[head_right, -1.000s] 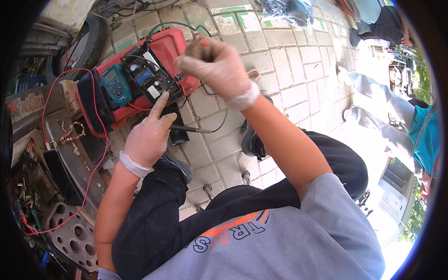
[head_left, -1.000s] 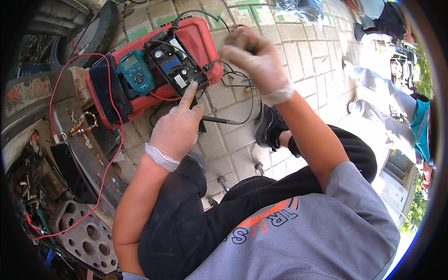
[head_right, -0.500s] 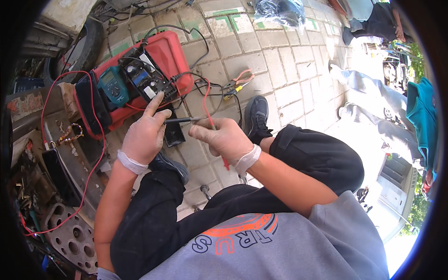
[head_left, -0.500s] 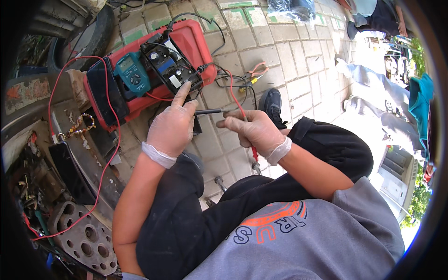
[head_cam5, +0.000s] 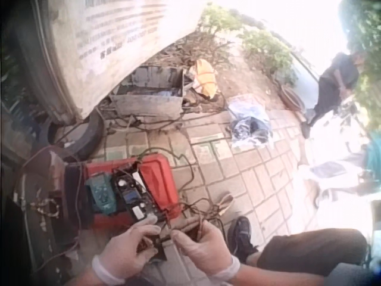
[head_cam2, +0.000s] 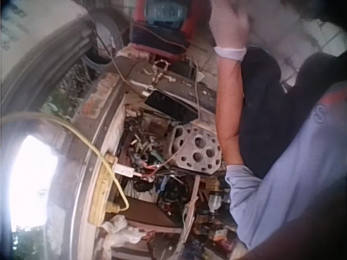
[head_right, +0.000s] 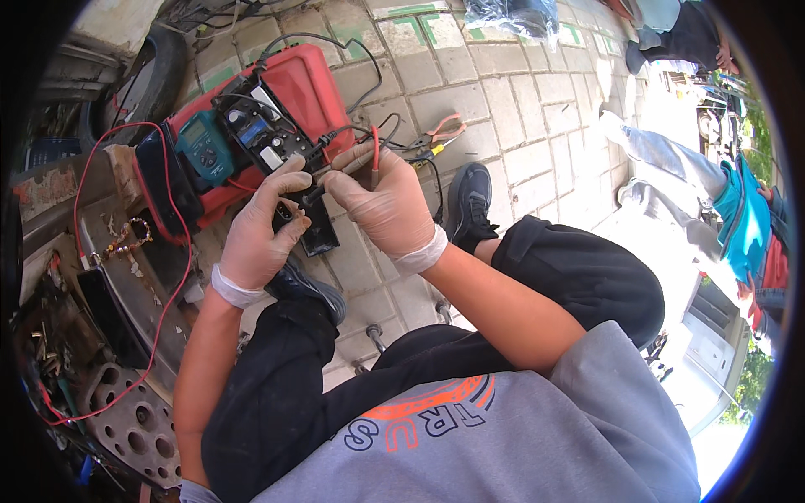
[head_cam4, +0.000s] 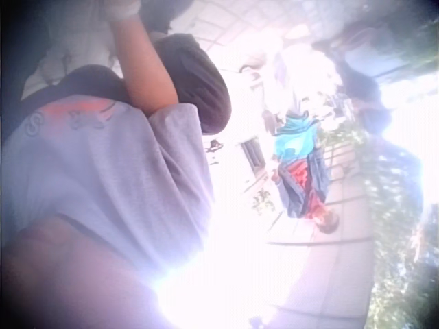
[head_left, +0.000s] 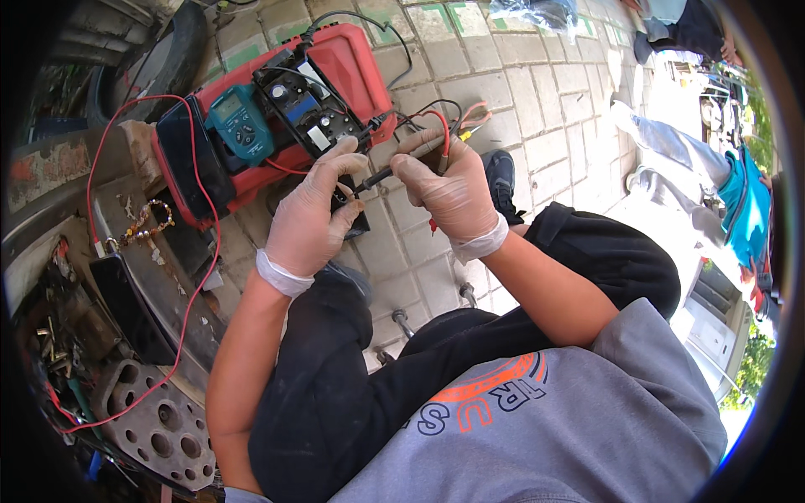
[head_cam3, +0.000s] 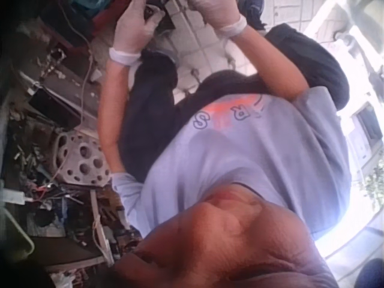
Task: The person sits on the ground and uses multimeter probes to test a small electronic device placed on a red toolbox. They repeatedly connect and disconnect the red and black probes to different points on the device while observing the multimeter display.
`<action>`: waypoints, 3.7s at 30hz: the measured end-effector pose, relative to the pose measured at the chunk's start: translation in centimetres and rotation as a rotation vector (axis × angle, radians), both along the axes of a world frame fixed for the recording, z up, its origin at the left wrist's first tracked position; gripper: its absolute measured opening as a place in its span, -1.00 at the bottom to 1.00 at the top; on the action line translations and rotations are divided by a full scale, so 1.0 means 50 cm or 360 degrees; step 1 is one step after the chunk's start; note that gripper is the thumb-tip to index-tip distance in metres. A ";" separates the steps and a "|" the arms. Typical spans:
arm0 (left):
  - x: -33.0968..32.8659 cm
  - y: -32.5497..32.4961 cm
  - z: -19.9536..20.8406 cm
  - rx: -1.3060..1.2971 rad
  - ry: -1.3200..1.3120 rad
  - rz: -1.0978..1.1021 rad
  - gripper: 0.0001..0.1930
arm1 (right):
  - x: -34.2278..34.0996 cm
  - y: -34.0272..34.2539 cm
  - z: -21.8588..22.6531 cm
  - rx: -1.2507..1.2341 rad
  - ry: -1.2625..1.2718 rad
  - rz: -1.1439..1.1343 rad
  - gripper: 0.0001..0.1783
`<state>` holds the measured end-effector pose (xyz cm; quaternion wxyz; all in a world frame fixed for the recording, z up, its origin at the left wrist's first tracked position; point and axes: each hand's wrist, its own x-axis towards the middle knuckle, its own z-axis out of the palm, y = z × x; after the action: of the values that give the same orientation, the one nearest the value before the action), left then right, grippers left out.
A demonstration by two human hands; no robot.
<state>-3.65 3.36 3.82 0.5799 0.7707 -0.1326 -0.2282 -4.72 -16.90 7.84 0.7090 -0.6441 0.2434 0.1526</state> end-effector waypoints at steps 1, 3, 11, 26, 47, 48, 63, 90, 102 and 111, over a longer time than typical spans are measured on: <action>0.001 -0.001 -0.003 -0.0024 -0.0024 0.0000 -0.48 | 0.004 -0.002 0.001 0.0008 -0.0008 0.0034 -0.81; -0.001 -0.005 -0.011 -0.0058 -0.0077 -0.0001 -0.47 | 0.007 -0.001 -0.003 0.0019 -0.0012 0.0035 -0.82; -0.011 -0.003 -0.016 -0.0002 -0.0165 -0.0036 -0.64 | -0.010 -0.002 -0.020 0.0102 -0.0062 0.0100 -0.83; -0.022 -0.010 -0.013 -0.0026 -0.0138 0.0006 -0.63 | -0.026 0.007 -0.017 0.0094 -0.0141 -0.0022 -0.88; -0.029 -0.013 -0.011 -0.0103 -0.0046 0.0002 -0.53 | -0.033 0.005 -0.024 0.0009 -0.0212 0.0111 -0.80; -0.029 -0.013 -0.012 -0.0094 -0.0053 0.0002 -0.54 | -0.032 0.006 -0.025 0.0016 -0.0228 0.0108 -0.80; -0.033 -0.001 -0.022 0.0055 0.0053 0.0063 -0.67 | 0.009 -0.045 -0.129 -0.0434 -0.0385 0.0013 -0.69; -0.019 -0.003 -0.023 0.0863 -0.0981 -0.0079 -0.59 | 0.158 -0.047 -0.179 -0.1017 -0.0881 0.0989 -0.70; -0.015 -0.007 -0.020 0.0846 -0.0977 -0.0062 -0.60 | 0.151 -0.072 -0.120 -0.0261 -0.0257 0.0429 -0.70; -0.013 -0.005 -0.014 0.0692 -0.0732 -0.0030 -0.63 | 0.142 -0.073 -0.072 0.0195 0.0265 0.0766 -0.59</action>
<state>-4.30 3.09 3.13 0.3541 0.9068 -0.2155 -0.0764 2.40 -20.56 4.23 0.6673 -0.6246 0.1310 0.3840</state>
